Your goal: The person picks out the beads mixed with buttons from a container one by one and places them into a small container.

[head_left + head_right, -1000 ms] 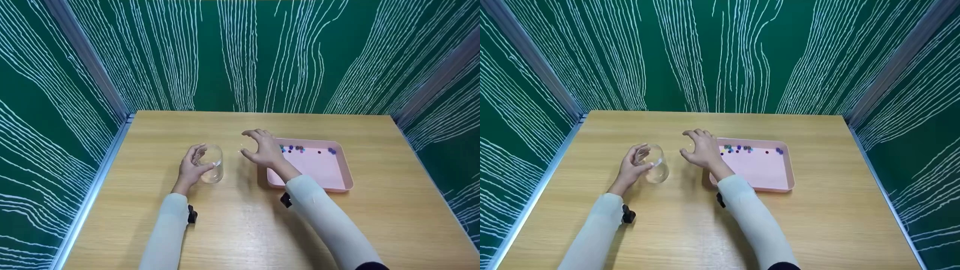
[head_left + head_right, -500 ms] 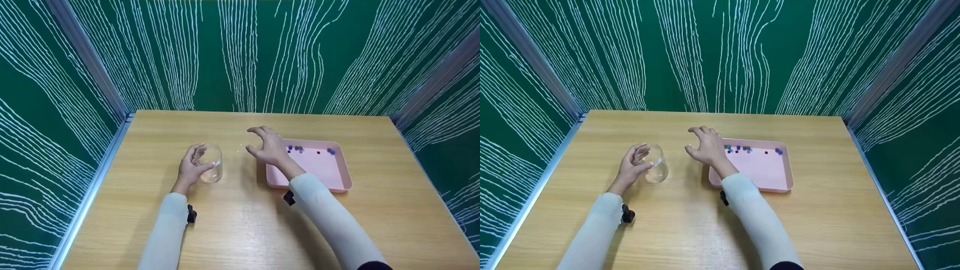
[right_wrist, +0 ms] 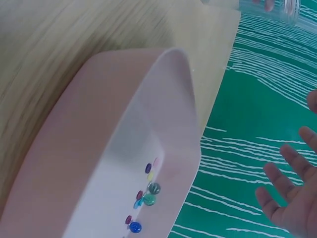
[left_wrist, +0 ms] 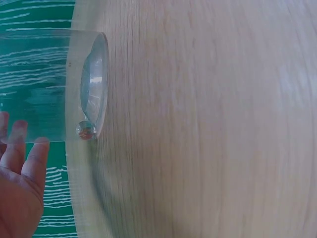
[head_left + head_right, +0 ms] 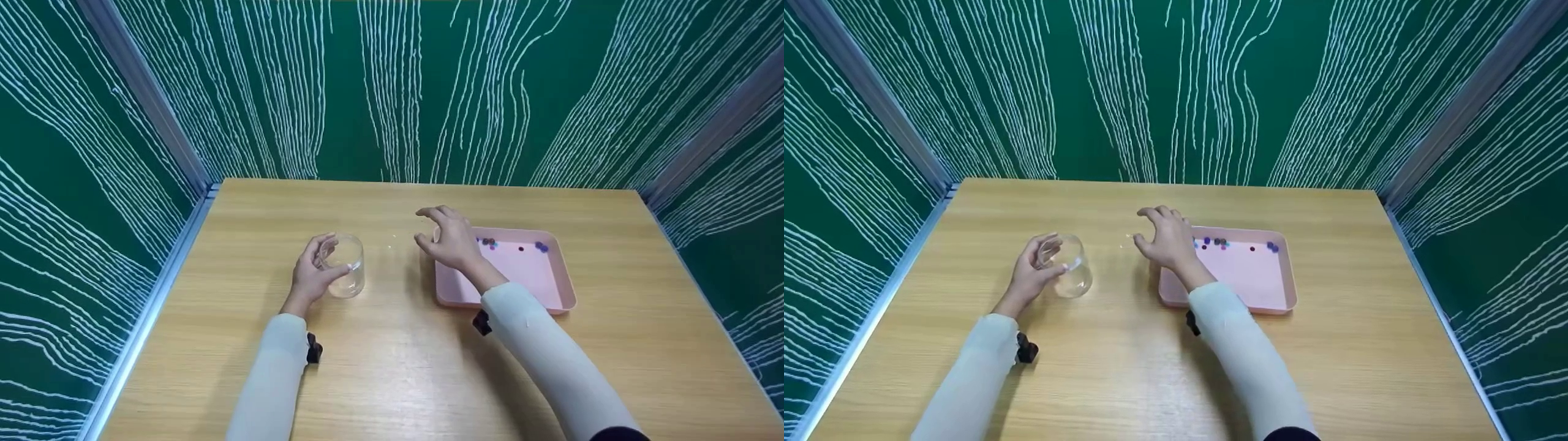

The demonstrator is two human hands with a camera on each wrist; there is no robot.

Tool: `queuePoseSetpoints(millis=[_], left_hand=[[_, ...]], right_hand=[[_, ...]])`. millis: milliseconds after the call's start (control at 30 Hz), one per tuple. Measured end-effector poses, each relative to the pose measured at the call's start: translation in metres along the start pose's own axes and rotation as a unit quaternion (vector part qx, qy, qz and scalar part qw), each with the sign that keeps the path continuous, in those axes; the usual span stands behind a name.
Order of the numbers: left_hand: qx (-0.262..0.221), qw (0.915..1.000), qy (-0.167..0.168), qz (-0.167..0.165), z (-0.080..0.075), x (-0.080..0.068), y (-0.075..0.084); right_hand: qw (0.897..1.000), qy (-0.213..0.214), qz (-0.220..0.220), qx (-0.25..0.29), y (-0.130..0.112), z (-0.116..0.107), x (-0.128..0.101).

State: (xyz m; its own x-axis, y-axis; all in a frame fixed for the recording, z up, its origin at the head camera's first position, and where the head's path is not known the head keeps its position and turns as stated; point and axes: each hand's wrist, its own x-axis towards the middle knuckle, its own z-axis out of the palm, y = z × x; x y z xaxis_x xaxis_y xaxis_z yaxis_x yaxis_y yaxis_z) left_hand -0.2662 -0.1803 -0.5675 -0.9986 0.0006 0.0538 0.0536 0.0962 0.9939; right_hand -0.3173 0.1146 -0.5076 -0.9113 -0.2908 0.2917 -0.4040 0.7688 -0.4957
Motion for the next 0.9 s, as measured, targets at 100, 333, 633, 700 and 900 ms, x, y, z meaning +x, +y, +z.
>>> queuePoseSetpoints(millis=[100, 333, 633, 700, 900], left_hand=[[0.003, 1.0, 0.006, 0.006, 0.0, 0.0, -0.001], [0.017, 0.9997, 0.016, 0.006, 0.001, -0.001, -0.001], [0.015, 0.9998, 0.015, 0.004, 0.0, 0.0, -0.001], [0.014, 0.9998, 0.012, 0.001, 0.0, 0.0, -0.001], [0.007, 0.9997, -0.023, -0.003, -0.002, -0.005, 0.01]], right_hand=[[1.0, -0.001, 0.01, -0.001, 0.005, -0.001, 0.0], [1.0, 0.002, 0.015, 0.003, 0.015, -0.004, -0.002], [1.0, 0.017, 0.017, 0.003, 0.03, -0.006, -0.005], [1.0, 0.017, 0.017, 0.0, 0.034, -0.006, -0.006], [1.0, 0.016, 0.023, -0.013, 0.044, -0.007, -0.008]])
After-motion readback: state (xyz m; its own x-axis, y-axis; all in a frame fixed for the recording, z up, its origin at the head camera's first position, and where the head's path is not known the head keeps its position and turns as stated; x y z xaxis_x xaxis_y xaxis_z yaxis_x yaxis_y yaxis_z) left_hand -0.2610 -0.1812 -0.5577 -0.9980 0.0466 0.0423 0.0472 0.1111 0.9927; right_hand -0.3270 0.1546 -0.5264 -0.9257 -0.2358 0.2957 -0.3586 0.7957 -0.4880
